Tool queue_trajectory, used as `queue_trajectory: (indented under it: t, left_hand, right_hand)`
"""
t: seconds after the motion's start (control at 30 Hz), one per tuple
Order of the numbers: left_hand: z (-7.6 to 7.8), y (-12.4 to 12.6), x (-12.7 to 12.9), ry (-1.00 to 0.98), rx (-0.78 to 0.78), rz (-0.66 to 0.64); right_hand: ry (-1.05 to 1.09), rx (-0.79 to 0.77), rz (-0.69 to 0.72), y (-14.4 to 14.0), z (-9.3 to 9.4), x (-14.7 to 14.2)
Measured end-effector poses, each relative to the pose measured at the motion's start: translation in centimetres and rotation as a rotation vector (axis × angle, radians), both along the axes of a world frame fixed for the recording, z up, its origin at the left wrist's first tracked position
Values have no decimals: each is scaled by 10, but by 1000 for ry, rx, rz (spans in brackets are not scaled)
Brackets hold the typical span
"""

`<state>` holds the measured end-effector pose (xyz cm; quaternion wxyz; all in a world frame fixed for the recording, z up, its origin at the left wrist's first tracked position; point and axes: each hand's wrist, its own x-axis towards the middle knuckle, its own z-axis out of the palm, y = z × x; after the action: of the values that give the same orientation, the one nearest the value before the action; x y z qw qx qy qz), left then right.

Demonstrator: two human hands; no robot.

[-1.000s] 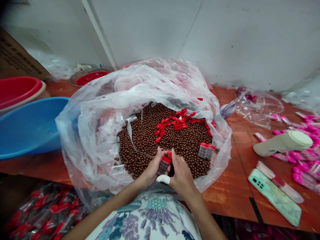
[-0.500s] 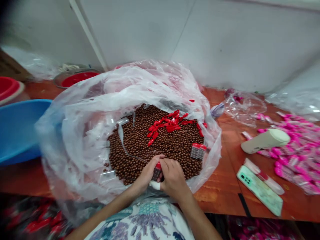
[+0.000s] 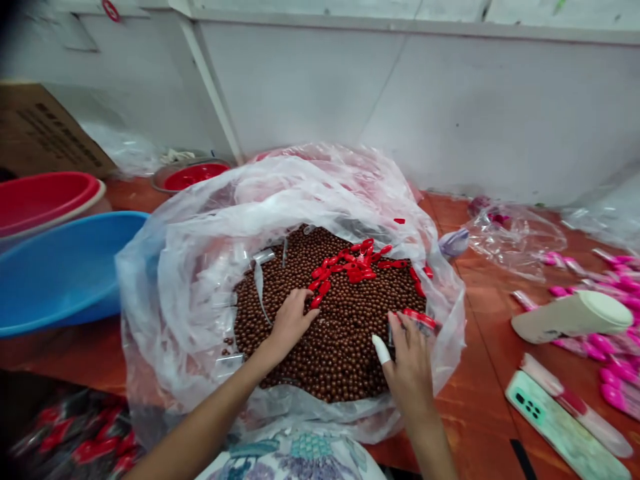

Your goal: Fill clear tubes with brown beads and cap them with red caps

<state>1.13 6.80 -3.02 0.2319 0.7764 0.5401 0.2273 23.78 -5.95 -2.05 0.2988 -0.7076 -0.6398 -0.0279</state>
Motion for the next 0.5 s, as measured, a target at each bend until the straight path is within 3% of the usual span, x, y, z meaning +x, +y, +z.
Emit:
queue_trajectory:
  t: [0.1, 0.2, 0.4, 0.5]
  left_hand:
    - [-3, 1, 4, 63, -2, -21]
    - [-1, 0, 4, -56, -50, -46]
    - [22, -16, -8, -401, -233, -140]
    - [35, -25, -20, -451, -335, -239]
  right_hand:
    - [22, -43, 165, 6, -5, -17]
    - [53, -64, 262, 17, -8, -33]
    - [209, -39, 279, 44, -1, -51]
    - [349, -111, 395, 51, 5, -57]
